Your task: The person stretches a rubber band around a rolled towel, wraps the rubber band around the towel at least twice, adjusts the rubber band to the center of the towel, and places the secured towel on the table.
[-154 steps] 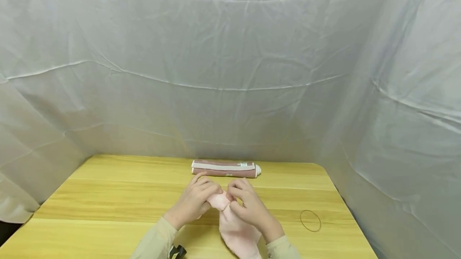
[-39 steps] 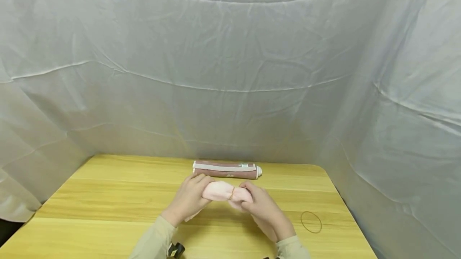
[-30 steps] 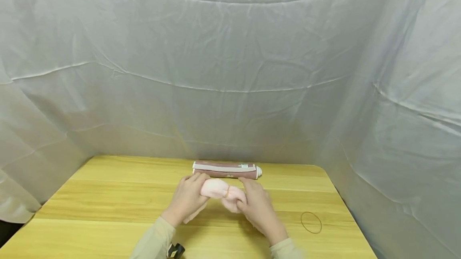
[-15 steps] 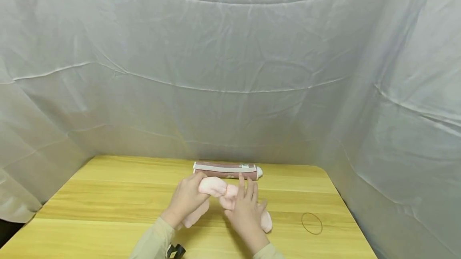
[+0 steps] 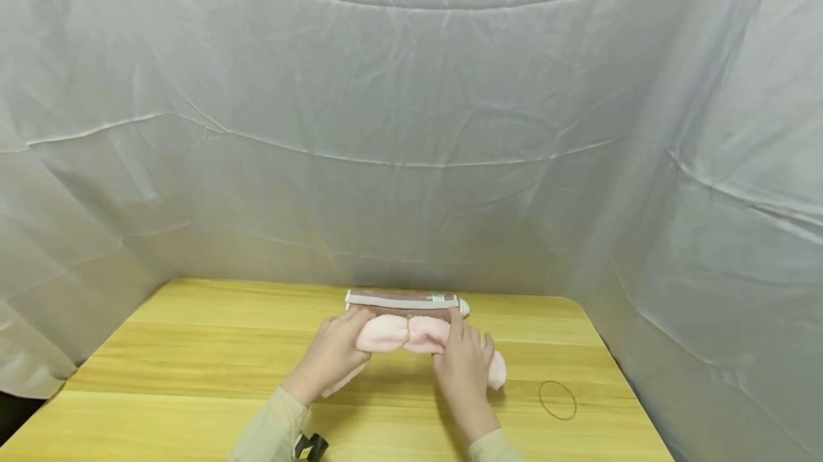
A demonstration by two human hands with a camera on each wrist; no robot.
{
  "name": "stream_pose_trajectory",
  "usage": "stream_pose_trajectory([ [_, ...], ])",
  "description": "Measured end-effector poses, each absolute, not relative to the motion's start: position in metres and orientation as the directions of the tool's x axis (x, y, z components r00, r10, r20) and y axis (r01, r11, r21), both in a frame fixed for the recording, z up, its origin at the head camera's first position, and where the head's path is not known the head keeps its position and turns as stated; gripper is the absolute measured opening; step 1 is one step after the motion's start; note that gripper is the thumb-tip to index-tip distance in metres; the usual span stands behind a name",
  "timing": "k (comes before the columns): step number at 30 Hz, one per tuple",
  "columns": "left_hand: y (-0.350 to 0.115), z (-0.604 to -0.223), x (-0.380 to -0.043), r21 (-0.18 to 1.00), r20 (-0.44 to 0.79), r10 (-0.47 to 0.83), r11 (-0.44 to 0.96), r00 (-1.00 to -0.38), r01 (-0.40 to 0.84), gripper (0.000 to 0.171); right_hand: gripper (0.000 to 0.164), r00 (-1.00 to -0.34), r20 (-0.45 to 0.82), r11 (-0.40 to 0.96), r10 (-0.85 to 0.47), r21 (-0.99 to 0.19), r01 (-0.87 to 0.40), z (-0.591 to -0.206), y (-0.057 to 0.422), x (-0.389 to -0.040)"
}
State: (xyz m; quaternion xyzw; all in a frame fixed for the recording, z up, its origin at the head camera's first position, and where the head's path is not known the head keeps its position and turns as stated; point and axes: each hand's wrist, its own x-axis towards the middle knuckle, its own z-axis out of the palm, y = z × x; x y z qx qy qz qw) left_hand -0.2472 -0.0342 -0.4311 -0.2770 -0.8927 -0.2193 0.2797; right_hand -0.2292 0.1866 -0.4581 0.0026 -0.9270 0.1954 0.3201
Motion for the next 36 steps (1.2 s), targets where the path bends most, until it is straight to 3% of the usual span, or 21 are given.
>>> stream_pose_trajectory([
  [13,-0.064,-0.437,-0.257,-0.093,0.746,0.501,0.732,-0.44,0.675,0.063,0.06,-0.604,0.791,0.924,-0.099,-0.152,-0.35,-0.456,0.203,-0.237],
  [20,-0.083,-0.434,-0.262,-0.315,0.782,0.555,0.744,-0.284,0.589,0.04,0.046,-0.527,0.836,0.914,-0.149,-0.088,-0.397,-0.456,0.202,-0.238],
  [25,-0.1,-0.431,-0.267,-0.401,0.794,0.576,0.738,-0.196,0.543,0.026,0.043,-0.486,0.857,0.909,-0.17,-0.054,-0.414,-0.456,0.197,-0.239],
  [31,-0.124,-0.431,-0.27,-0.462,0.776,0.61,0.724,-0.163,0.512,0.024,0.049,-0.448,0.864,0.9,-0.229,0.013,-0.436,-0.457,0.186,-0.243],
  [36,-0.146,-0.433,-0.268,-0.517,0.719,0.669,0.696,-0.189,0.498,0.025,0.046,-0.389,0.873,0.884,-0.296,0.096,-0.457,-0.459,0.174,-0.248],
])
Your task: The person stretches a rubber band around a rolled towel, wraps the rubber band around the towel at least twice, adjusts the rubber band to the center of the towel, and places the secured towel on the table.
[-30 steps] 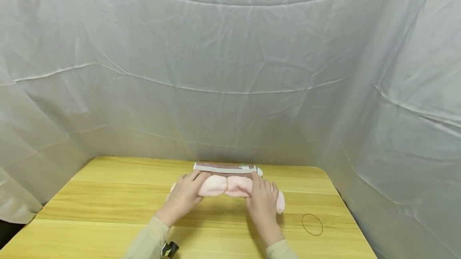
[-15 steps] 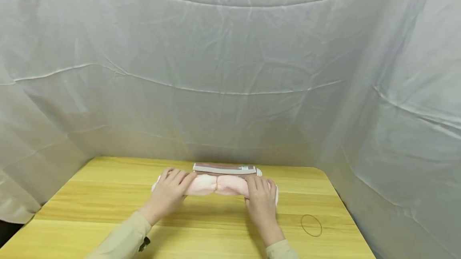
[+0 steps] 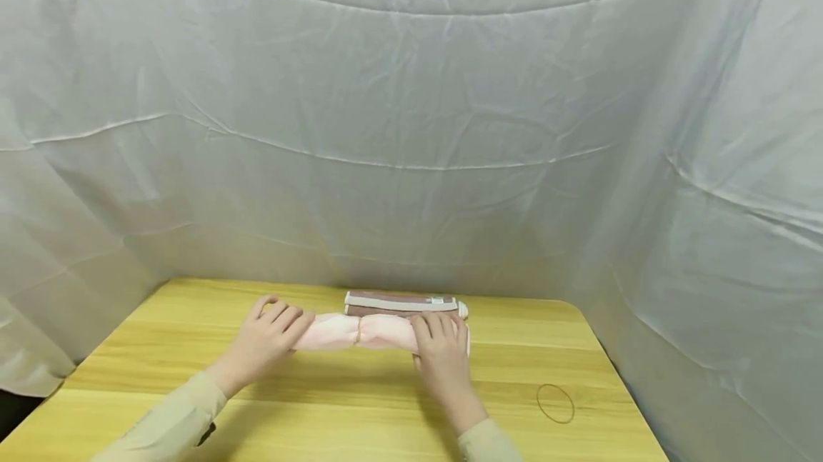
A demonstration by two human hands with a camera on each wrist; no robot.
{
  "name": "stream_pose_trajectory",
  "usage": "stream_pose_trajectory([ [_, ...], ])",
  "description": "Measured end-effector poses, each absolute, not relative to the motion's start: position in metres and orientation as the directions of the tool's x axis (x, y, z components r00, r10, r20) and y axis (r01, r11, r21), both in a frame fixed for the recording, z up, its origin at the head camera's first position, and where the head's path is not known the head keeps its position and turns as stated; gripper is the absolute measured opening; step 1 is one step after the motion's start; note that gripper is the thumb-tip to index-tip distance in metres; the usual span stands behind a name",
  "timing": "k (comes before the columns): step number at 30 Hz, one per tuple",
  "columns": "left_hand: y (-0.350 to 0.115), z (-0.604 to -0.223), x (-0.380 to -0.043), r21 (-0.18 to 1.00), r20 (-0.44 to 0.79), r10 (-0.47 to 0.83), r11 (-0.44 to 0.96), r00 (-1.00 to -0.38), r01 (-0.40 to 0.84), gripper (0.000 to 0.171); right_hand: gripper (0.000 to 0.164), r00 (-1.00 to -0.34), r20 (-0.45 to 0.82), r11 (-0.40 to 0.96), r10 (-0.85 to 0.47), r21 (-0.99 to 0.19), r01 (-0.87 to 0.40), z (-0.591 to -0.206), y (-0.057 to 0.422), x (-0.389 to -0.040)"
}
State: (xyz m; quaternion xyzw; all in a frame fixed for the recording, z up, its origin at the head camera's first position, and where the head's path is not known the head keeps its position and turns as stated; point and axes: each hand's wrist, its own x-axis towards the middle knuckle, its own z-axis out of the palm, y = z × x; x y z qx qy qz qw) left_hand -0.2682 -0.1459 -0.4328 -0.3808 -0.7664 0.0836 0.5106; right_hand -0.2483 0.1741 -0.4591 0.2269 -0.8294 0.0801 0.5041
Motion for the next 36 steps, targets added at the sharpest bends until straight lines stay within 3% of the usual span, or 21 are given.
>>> stream_pose_trajectory([
  [4,-0.167,-0.433,-0.266,-0.543,0.677,0.703,0.676,-0.217,0.497,0.03,0.044,-0.383,0.852,0.865,-0.358,0.149,-0.478,-0.463,0.161,-0.25],
  [10,-0.199,-0.43,-0.266,-0.549,0.659,0.718,0.664,-0.226,0.508,0.072,0.049,-0.443,0.797,0.849,-0.411,0.158,-0.504,-0.465,0.136,-0.25],
  [13,-0.215,-0.429,-0.266,-0.538,0.654,0.718,0.663,-0.238,0.52,0.081,0.049,-0.467,0.775,0.848,-0.427,0.163,-0.505,-0.462,0.123,-0.252],
  [21,-0.253,-0.434,-0.274,-0.494,0.64,0.71,0.673,-0.294,0.551,0.064,0.048,-0.498,0.731,0.836,-0.467,0.182,-0.517,-0.457,0.087,-0.265],
  [36,-0.301,-0.452,-0.293,-0.354,0.628,0.638,0.744,-0.445,0.566,0.06,0.041,-0.724,0.474,0.857,-0.502,0.161,-0.489,-0.46,0.029,-0.283],
])
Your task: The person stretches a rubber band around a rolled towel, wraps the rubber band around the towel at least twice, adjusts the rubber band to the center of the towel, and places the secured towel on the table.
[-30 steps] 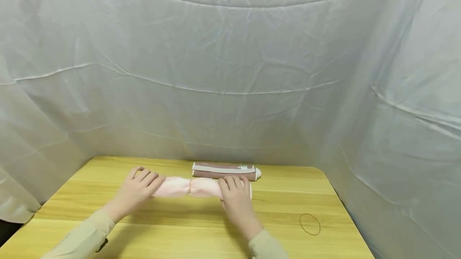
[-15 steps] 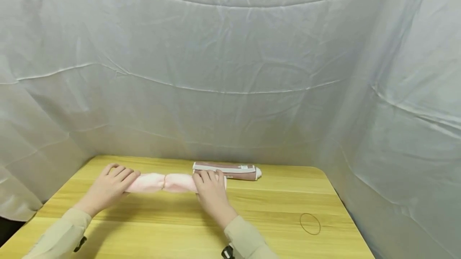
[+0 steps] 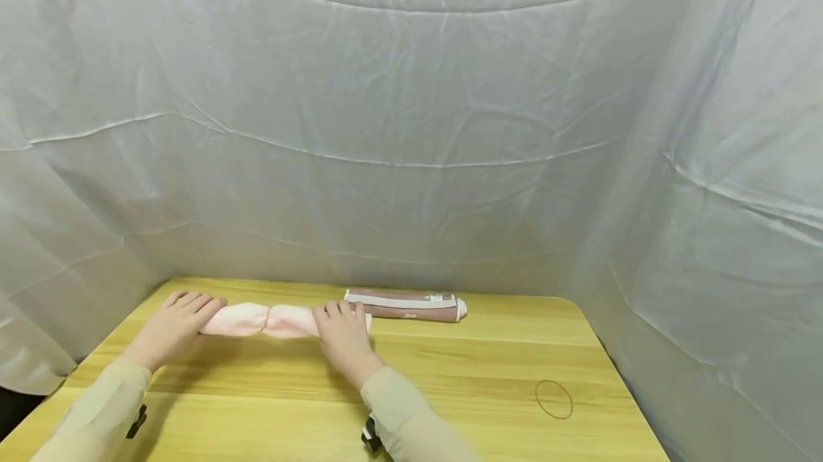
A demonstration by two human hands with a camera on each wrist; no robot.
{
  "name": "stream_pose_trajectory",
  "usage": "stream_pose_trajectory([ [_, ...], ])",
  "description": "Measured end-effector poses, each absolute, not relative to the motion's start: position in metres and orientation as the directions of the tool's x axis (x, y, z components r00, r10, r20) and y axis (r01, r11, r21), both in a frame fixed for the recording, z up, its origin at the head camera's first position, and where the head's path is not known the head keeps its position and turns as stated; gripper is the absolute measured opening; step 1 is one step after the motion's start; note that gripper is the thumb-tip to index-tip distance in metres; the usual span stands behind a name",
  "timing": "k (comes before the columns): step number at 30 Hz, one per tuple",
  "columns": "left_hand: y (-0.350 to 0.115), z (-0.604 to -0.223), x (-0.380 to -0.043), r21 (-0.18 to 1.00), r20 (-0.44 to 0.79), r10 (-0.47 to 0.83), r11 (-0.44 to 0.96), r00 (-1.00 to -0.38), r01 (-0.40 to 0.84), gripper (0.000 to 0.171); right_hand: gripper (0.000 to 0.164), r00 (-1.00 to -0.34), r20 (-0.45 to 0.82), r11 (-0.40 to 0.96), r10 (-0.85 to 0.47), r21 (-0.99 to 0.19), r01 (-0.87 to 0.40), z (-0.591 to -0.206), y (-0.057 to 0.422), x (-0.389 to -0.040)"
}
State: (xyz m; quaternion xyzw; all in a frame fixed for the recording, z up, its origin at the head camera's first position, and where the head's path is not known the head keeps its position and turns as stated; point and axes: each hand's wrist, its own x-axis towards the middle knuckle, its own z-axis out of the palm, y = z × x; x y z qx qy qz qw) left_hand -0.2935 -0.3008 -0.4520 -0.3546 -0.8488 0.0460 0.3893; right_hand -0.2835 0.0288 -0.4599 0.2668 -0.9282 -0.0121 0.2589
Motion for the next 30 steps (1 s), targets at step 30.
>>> stream_pose_trajectory([
  [30,-0.319,-0.459,-0.28,-0.033,0.276,0.301,0.952,-0.913,0.304,0.046,0.043,-0.858,0.193,0.879,-0.476,0.094,-0.467,-0.482,-0.023,-0.291],
])
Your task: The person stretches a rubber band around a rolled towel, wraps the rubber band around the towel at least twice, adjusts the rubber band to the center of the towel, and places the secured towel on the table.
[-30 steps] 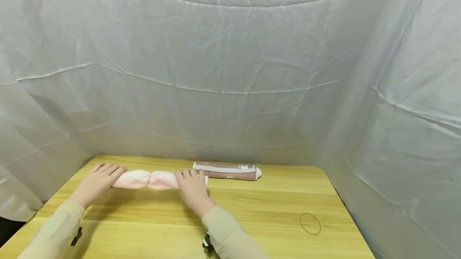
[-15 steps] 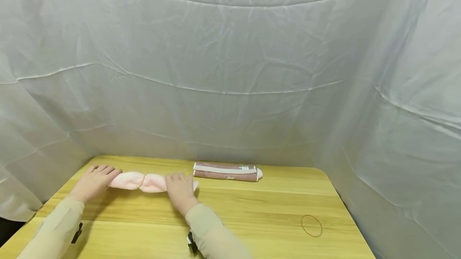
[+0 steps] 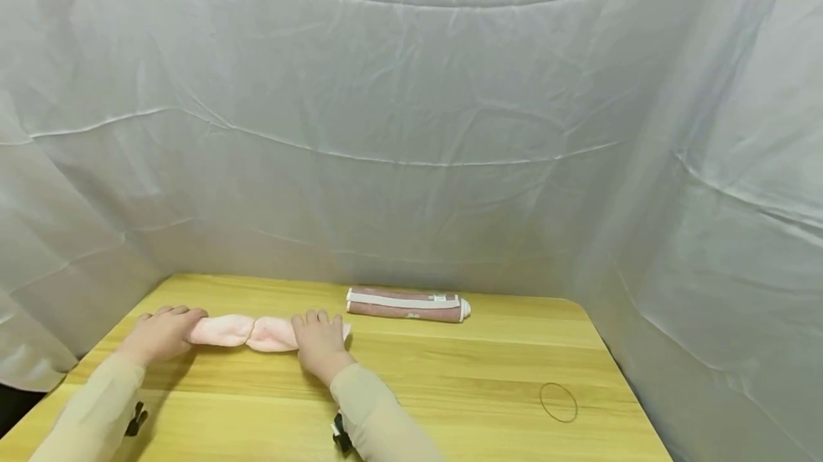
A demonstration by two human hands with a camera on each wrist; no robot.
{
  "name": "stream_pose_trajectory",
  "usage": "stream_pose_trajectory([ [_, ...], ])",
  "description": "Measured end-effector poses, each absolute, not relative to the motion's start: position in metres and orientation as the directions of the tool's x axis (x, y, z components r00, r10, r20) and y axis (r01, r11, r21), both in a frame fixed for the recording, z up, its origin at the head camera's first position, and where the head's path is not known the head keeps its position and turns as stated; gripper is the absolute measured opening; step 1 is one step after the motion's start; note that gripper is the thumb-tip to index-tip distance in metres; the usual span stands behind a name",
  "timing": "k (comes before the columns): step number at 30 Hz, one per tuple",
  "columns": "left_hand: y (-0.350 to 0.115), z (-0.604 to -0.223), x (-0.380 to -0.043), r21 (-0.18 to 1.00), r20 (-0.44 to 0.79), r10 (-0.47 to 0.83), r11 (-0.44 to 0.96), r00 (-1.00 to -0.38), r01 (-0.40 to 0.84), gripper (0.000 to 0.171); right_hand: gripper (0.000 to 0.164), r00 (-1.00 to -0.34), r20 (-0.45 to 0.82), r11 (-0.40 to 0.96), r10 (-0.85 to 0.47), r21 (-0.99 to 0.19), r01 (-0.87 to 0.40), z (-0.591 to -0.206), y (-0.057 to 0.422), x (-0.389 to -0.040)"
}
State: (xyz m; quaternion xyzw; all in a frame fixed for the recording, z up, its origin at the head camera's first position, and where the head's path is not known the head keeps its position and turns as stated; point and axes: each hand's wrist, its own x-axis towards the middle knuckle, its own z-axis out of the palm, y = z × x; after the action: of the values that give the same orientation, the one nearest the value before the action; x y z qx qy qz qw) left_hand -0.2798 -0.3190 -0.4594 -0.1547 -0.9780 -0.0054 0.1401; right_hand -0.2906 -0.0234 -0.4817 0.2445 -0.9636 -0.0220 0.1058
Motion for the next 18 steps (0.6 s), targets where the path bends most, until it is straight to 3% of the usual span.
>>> stream_pose_trajectory([
  [3,-0.312,-0.45,-0.272,0.008,0.264,0.26,0.962,-0.929,0.272,0.048,0.049,-0.846,0.201,0.87,-0.493,0.086,-0.486,-0.478,-0.02,-0.287],
  [7,-0.302,-0.445,-0.264,0.049,0.298,0.252,0.959,-0.921,0.278,0.05,0.046,-0.825,0.252,0.86,-0.506,0.07,-0.506,-0.474,-0.017,-0.278],
  [12,-0.291,-0.449,-0.258,0.1,0.365,0.253,0.946,-0.896,0.308,0.038,0.04,-0.816,0.325,0.874,-0.478,0.084,-0.479,-0.469,-0.018,-0.256],
  [18,-0.287,-0.459,-0.257,0.174,0.36,0.256,0.926,-0.897,0.335,0.026,0.056,-0.9,0.179,0.915,-0.398,0.014,-0.402,-0.465,-0.024,-0.229],
])
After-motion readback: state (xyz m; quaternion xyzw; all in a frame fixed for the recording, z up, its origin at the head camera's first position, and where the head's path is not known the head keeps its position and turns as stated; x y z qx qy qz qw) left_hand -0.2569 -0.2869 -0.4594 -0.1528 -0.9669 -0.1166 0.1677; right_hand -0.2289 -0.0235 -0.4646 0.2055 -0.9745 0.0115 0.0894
